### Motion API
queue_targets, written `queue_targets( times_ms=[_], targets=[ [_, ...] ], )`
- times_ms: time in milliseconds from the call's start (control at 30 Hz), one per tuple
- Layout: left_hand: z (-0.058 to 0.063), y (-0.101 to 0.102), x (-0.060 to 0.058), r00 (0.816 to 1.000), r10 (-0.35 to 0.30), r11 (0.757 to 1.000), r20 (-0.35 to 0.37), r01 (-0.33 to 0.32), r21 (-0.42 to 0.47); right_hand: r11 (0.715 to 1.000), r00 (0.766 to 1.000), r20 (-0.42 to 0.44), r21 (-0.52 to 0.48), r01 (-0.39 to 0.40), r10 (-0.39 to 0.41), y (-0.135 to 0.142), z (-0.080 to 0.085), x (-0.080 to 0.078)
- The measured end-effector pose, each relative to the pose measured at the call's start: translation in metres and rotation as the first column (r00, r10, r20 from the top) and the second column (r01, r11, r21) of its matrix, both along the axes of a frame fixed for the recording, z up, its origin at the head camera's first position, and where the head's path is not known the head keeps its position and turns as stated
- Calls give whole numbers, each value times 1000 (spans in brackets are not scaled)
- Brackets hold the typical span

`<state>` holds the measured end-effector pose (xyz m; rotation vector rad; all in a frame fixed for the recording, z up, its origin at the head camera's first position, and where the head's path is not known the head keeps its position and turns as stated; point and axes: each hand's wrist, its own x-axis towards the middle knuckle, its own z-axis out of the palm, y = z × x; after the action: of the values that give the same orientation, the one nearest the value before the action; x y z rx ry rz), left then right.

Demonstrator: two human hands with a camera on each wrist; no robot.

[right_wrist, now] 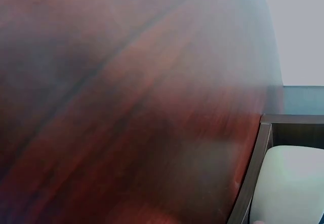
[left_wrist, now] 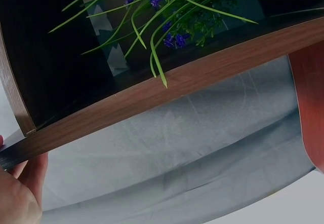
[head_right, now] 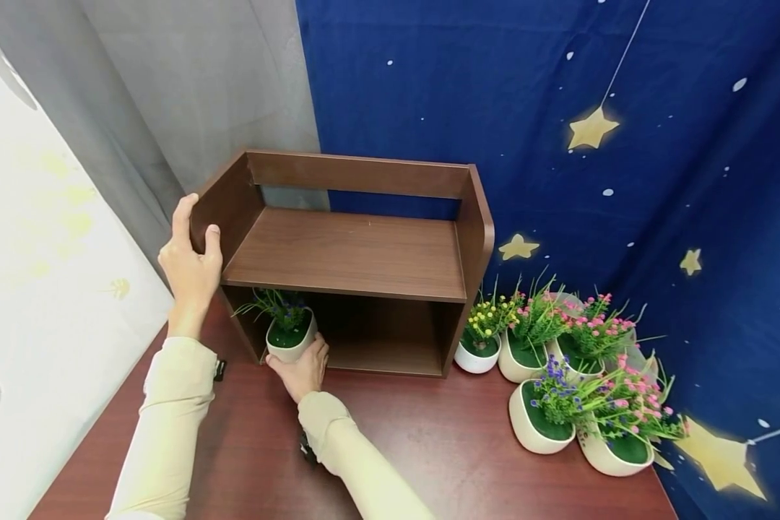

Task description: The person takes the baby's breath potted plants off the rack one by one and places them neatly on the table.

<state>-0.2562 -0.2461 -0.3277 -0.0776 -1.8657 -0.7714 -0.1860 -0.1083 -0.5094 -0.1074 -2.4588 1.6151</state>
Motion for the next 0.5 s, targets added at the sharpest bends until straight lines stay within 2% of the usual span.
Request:
queue_targets(
  times_ms=[267, 500],
  targets=[
    [-4, -5, 1, 1000, 7, 1000, 9, -6, -15, 996, 998, 17, 59, 60, -61, -18, -5, -12],
    [0, -2, 0, 999, -34, 999, 14, 34, -18, 993, 992, 69, 51, 106, -110, -25, -2, -21]
  ],
)
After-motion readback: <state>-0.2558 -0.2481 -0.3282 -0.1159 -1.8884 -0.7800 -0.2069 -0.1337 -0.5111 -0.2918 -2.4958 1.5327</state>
